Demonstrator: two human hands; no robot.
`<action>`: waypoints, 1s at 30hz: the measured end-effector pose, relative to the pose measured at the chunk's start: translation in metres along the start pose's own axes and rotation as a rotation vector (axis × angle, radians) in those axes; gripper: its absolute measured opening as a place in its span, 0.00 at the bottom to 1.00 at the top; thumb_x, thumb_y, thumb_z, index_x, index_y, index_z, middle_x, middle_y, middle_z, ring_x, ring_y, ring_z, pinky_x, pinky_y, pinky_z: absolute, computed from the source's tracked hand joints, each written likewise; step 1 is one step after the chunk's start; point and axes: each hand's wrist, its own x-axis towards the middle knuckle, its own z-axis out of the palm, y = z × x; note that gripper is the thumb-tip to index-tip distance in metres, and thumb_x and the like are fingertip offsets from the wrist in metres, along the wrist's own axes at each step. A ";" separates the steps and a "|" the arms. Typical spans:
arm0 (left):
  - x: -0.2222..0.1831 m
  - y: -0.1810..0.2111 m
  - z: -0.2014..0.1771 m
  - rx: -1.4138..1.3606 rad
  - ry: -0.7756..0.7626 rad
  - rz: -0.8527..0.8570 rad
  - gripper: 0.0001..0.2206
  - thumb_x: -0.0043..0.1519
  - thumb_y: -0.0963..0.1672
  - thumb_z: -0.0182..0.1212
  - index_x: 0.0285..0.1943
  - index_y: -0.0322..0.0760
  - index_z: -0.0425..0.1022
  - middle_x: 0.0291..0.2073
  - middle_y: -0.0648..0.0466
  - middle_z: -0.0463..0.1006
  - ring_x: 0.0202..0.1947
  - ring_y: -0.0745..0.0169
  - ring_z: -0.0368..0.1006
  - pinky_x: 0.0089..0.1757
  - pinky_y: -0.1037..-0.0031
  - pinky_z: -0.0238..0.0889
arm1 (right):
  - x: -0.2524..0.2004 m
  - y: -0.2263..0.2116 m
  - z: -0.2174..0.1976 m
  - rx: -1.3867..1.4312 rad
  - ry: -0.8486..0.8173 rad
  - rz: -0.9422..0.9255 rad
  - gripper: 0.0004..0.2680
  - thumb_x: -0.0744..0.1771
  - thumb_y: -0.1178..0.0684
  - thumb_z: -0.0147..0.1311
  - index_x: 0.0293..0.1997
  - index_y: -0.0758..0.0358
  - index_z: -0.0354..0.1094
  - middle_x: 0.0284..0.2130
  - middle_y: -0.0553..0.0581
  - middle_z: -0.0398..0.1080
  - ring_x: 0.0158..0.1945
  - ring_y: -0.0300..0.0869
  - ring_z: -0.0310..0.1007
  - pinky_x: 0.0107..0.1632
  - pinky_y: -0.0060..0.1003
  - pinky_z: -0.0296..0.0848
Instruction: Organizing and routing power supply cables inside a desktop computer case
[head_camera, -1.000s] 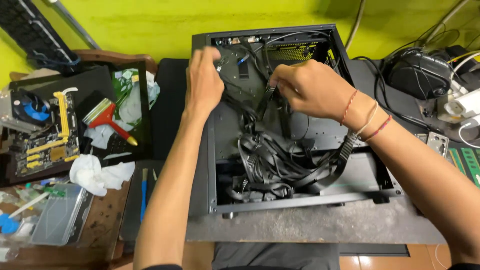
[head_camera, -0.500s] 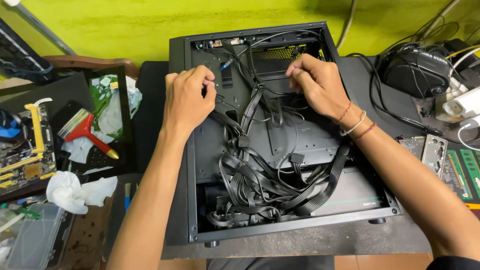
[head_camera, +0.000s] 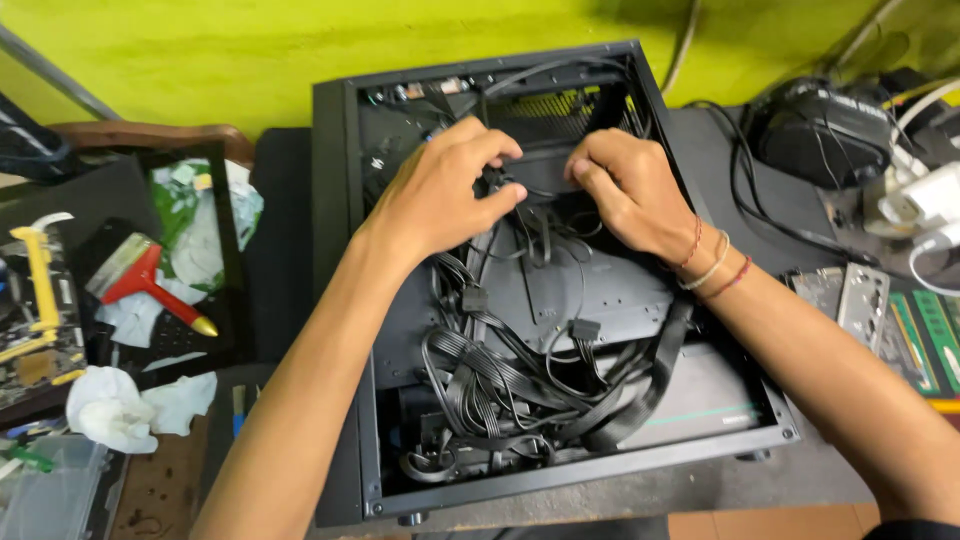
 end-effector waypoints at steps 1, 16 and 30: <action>-0.001 -0.006 0.005 -0.011 -0.006 -0.001 0.11 0.48 0.43 0.58 0.39 0.37 0.70 0.30 0.46 0.71 0.32 0.47 0.69 0.34 0.63 0.62 | -0.003 0.002 0.001 -0.003 -0.003 0.012 0.07 0.64 0.59 0.40 0.28 0.67 0.65 0.18 0.64 0.60 0.25 0.52 0.63 0.31 0.40 0.62; -0.003 -0.037 0.014 -0.085 0.061 0.085 0.07 0.60 0.40 0.44 0.33 0.32 0.68 0.30 0.49 0.67 0.31 0.56 0.64 0.35 0.70 0.56 | 0.039 -0.004 0.008 -0.077 -0.316 0.025 0.05 0.62 0.55 0.50 0.38 0.59 0.66 0.24 0.48 0.67 0.22 0.34 0.59 0.30 0.27 0.58; -0.004 -0.033 0.011 -0.076 0.090 0.009 0.05 0.55 0.42 0.53 0.27 0.37 0.68 0.19 0.51 0.67 0.21 0.54 0.68 0.24 0.71 0.62 | 0.032 0.004 0.017 0.122 -0.225 0.004 0.04 0.60 0.61 0.50 0.31 0.61 0.69 0.26 0.57 0.69 0.29 0.46 0.68 0.33 0.36 0.64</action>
